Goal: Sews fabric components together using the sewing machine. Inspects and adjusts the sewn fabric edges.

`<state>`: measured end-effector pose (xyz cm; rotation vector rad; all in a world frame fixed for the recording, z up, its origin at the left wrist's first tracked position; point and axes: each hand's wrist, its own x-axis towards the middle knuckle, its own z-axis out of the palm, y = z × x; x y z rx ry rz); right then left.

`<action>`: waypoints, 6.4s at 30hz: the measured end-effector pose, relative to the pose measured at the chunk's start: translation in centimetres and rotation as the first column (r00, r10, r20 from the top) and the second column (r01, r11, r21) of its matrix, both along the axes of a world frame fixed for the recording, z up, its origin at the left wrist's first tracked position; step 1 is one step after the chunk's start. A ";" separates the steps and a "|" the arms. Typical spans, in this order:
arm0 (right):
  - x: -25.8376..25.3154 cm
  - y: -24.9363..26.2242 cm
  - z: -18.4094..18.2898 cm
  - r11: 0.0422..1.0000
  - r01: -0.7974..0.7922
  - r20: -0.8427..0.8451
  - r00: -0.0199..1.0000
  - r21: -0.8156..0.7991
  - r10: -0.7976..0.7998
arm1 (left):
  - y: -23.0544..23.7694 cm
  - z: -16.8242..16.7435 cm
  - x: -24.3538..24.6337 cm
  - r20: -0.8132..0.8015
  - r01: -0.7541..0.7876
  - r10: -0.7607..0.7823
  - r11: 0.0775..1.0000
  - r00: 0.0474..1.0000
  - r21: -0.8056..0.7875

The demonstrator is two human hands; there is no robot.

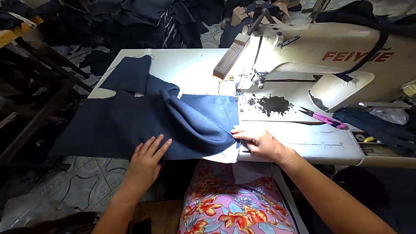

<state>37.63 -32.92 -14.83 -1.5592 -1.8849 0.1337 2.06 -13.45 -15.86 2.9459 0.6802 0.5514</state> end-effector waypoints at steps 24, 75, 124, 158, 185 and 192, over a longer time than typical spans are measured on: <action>-1.1 -4.8 -1.2 0.980 0.192 0.048 0.980 0.057 -0.195 | -8.3 2.3 17.1 0.346 0.298 -0.232 0.943 0.909 -0.150; 8.5 5.2 1.1 0.997 0.014 0.223 0.975 -0.075 0.003 | 5.4 1.8 25.2 -0.059 0.578 -0.604 0.784 0.795 -0.228; 5.2 2.8 0.8 0.986 0.151 0.243 0.961 -0.070 -0.130 | -1.8 2.4 24.3 0.099 0.357 -0.343 0.888 0.934 -0.289; 10.4 -8.0 3.8 0.291 0.925 0.480 0.376 -0.243 -0.793 | 3.6 2.2 29.2 0.023 0.323 -0.330 0.906 0.944 -0.274; 13.4 11.4 2.3 0.770 0.584 0.334 0.802 -0.257 -0.496 | 8.1 4.7 28.8 -0.036 -0.082 0.074 0.929 0.997 -0.362; 12.3 12.1 3.2 0.759 0.451 -0.065 0.840 -0.470 -0.539 | 8.5 4.6 29.0 -0.012 -0.081 0.082 0.928 0.997 -0.363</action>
